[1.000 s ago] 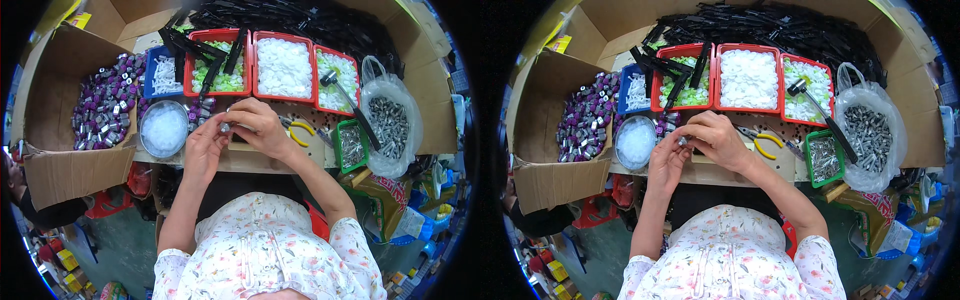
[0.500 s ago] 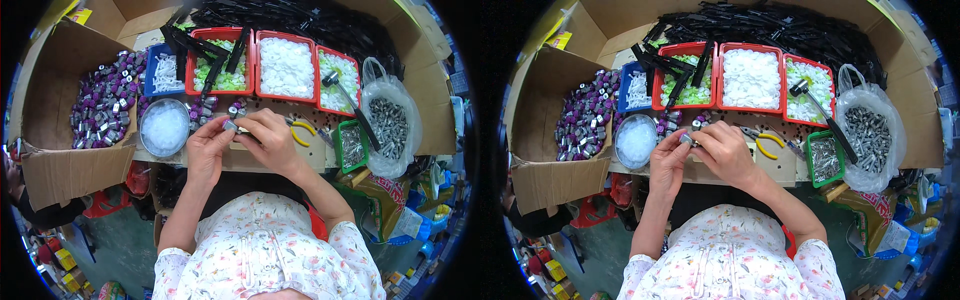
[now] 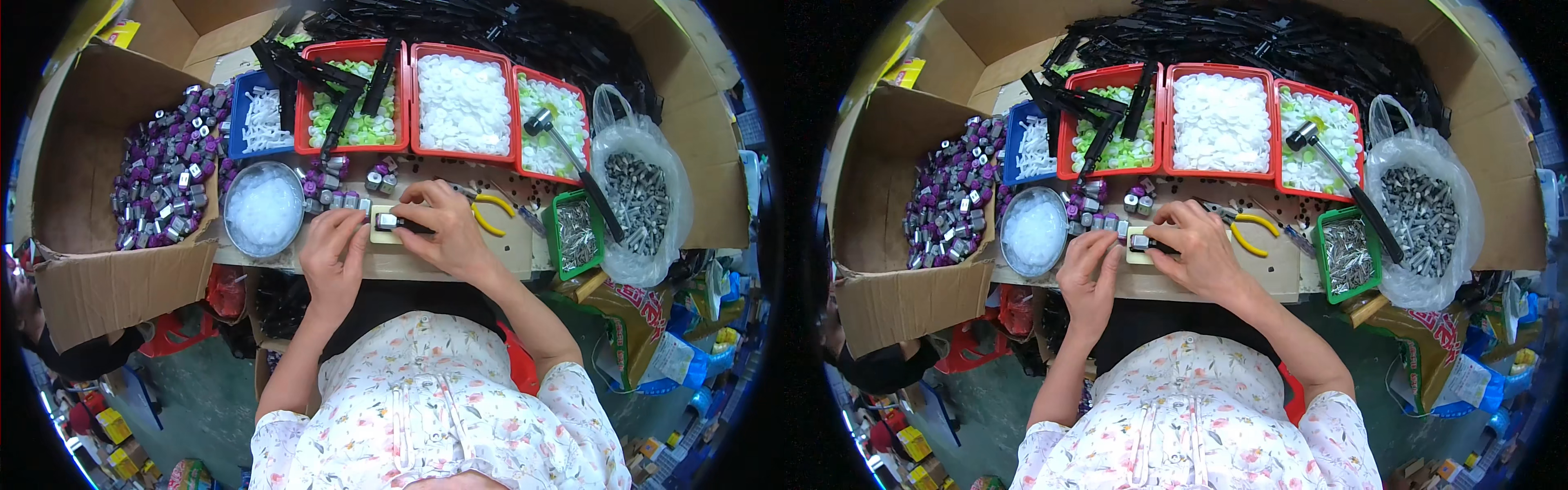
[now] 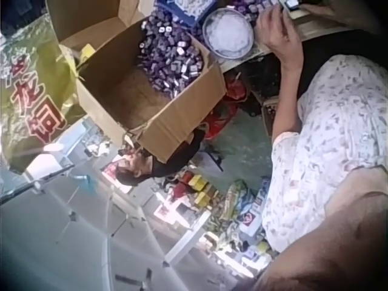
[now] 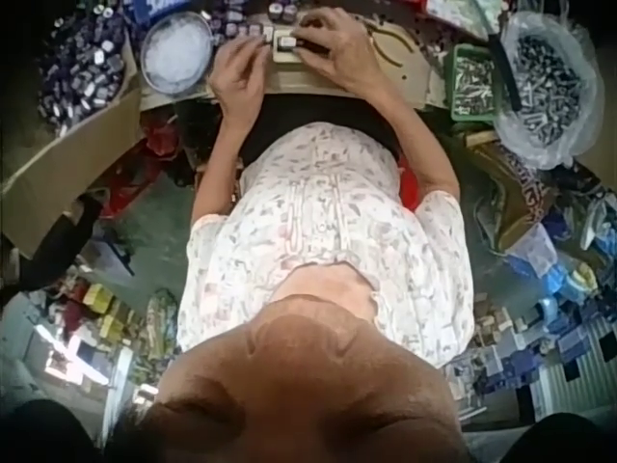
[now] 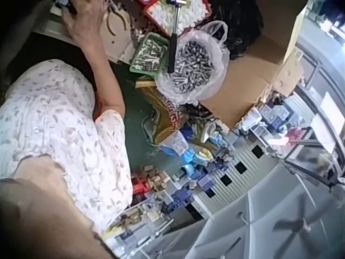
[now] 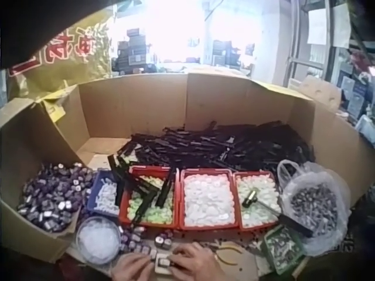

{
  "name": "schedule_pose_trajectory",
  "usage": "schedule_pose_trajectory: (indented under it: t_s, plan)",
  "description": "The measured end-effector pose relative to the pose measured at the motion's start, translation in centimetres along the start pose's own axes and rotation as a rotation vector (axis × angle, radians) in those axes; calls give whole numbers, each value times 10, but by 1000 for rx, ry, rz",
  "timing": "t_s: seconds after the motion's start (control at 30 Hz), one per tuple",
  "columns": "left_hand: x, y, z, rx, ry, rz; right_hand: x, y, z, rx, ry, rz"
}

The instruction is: Assemble small electronic components by hand and using a tool at a factory workbench.

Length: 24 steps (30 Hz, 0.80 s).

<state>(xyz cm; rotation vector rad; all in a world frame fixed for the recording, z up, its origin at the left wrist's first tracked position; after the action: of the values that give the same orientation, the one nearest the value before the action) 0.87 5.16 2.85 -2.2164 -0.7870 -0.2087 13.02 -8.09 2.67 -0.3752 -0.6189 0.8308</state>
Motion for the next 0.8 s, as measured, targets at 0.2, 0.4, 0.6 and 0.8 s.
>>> schedule_pose_trajectory:
  t_s: [0.2,0.4,0.6,0.8]
  plan:
    - [-5,15,-10,139,260,17,0,-1,2,-13,24,21]
    - [-15,29,-15,276,546,17,-1,0,2,-71,66,60]
    - [-9,25,-14,218,489,89,-5,-26,21,-175,-71,63]
    - [38,8,-12,8,288,247,-62,-131,6,-295,240,-310]
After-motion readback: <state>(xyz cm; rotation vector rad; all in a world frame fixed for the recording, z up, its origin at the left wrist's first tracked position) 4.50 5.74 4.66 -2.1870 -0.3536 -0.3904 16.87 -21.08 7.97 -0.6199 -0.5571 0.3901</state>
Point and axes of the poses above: each hand's wrist, its own x-axis towards the middle knuckle, its own y-axis out of the palm, z = x × y, the point moved 5 cm from there along x, towards the middle knuckle, and after that the axes turned 8 degrees about x, right-handed, at the moved point
